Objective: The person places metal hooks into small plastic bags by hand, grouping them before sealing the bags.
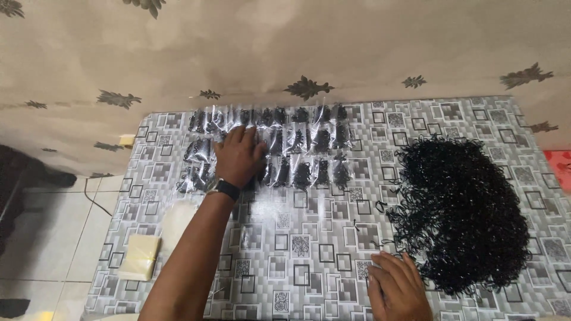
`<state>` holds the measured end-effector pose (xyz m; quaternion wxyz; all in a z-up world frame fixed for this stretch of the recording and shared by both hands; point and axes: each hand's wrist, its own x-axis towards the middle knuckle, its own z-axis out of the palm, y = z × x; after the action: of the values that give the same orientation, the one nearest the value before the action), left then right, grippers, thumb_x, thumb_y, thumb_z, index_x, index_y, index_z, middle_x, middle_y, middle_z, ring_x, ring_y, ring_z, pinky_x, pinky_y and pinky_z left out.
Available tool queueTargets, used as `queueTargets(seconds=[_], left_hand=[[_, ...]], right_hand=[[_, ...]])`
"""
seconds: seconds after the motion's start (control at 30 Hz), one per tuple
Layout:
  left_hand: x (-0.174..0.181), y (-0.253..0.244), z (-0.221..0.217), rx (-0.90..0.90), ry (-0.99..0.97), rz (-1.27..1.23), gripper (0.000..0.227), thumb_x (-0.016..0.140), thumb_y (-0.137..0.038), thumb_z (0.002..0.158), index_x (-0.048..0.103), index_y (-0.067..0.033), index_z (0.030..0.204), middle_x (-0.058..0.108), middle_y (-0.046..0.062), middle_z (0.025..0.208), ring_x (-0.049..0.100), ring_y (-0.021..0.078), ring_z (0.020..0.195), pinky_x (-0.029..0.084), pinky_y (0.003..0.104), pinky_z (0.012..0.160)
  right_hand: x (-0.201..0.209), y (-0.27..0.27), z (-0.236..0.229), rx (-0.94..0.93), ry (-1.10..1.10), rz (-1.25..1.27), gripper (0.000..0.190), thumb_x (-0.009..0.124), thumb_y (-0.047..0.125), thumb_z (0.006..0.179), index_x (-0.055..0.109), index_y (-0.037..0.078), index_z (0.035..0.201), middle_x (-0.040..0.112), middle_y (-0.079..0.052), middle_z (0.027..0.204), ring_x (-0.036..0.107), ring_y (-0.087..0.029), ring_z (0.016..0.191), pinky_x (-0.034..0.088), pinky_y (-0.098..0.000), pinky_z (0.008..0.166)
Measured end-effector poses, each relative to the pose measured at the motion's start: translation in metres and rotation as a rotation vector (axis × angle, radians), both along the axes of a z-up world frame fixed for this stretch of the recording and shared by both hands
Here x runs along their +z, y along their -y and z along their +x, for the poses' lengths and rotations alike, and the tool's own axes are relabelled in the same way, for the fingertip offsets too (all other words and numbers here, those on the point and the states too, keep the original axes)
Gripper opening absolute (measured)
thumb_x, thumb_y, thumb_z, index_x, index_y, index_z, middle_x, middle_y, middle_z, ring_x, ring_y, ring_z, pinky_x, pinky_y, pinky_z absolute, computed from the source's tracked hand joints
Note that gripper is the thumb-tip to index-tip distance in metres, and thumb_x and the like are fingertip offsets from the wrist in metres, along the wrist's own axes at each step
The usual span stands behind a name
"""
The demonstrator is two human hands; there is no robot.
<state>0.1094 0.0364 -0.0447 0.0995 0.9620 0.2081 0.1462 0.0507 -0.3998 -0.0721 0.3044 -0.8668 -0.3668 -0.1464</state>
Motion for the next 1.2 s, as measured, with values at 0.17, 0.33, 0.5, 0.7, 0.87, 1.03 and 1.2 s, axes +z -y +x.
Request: queueTargets(seconds=[0.17,0.33,0.5,0.7,0.87,1.03,1.2], left_hand=[[0.038,0.09,-0.049,-0.179,0.158,-0.188,0.036,0.059,-0.028,0.095,0.059,-0.0129,0.128,0.059,0.012,0.128,0.056,0.0287,0.114,0.042,0.054,0.096],[0.037,0.18,-0.12,-0.396,0.135,-0.534,0.038,0.057,-0.021,0.096,0.056,-0.0128,0.133,0.062,0.015,0.133,0.059,0.0306,0.121,0.047,0.048,0.105],[0.016,0.218,-0.162,-0.426,0.116,-0.279,0.036,0.063,-0.028,0.096,0.063,-0.0116,0.127,0.051,0.015,0.149,0.038,0.0394,0.143,0.032,0.057,0.11],[0.015,0.218,-0.156,-0.375,0.175,-0.299,0.034,0.063,-0.03,0.094,0.067,-0.0121,0.123,0.06,0.01,0.14,0.045,0.0346,0.138,0.037,0.052,0.106],[0.017,0.218,-0.157,-0.383,0.179,-0.282,0.033,0.065,-0.027,0.093,0.067,-0.0108,0.122,0.06,0.009,0.14,0.047,0.0337,0.139,0.038,0.05,0.107],[0.02,0.22,-0.153,-0.382,0.178,-0.27,0.031,0.063,-0.025,0.093,0.067,-0.0106,0.12,0.061,0.01,0.139,0.049,0.0347,0.138,0.041,0.048,0.107],[0.012,0.221,-0.149,-0.304,0.194,-0.245,0.023,0.065,-0.024,0.09,0.071,-0.0152,0.111,0.066,0.005,0.132,0.055,0.0297,0.134,0.043,0.046,0.103]], right_hand=[[-0.002,0.001,0.006,0.056,0.025,0.005,0.015,0.067,0.014,0.088,0.074,0.009,0.1,0.074,-0.009,0.114,0.068,-0.026,0.114,0.043,-0.0559,0.117],[0.003,0.001,0.009,0.06,-0.049,-0.077,0.029,0.063,0.014,0.09,0.069,0.008,0.118,0.067,-0.012,0.131,0.059,-0.03,0.128,0.033,-0.0585,0.123],[0.003,-0.004,0.022,-0.076,0.006,-0.409,0.047,0.05,0.035,0.098,0.057,0.01,0.138,0.046,-0.012,0.158,0.024,-0.046,0.154,0.008,-0.0748,0.12],[0.007,-0.032,0.051,-0.027,0.168,-0.543,0.063,0.032,0.047,0.105,0.024,0.019,0.161,0.012,-0.007,0.171,-0.002,-0.034,0.158,-0.008,-0.0623,0.121],[0.026,-0.073,0.041,0.275,-0.175,-0.507,0.058,0.034,0.042,0.106,0.033,0.012,0.155,0.021,-0.015,0.166,0.006,-0.041,0.154,-0.004,-0.0676,0.118],[0.004,-0.069,0.044,0.118,0.002,-0.381,0.066,0.046,0.049,0.102,0.041,0.007,0.153,0.031,-0.015,0.165,0.019,-0.037,0.155,0.007,-0.0704,0.119],[0.02,-0.05,0.073,-0.051,-0.232,-0.529,0.06,0.046,0.03,0.098,0.035,0.007,0.153,0.024,-0.014,0.165,0.01,-0.045,0.152,-0.004,-0.081,0.112]])
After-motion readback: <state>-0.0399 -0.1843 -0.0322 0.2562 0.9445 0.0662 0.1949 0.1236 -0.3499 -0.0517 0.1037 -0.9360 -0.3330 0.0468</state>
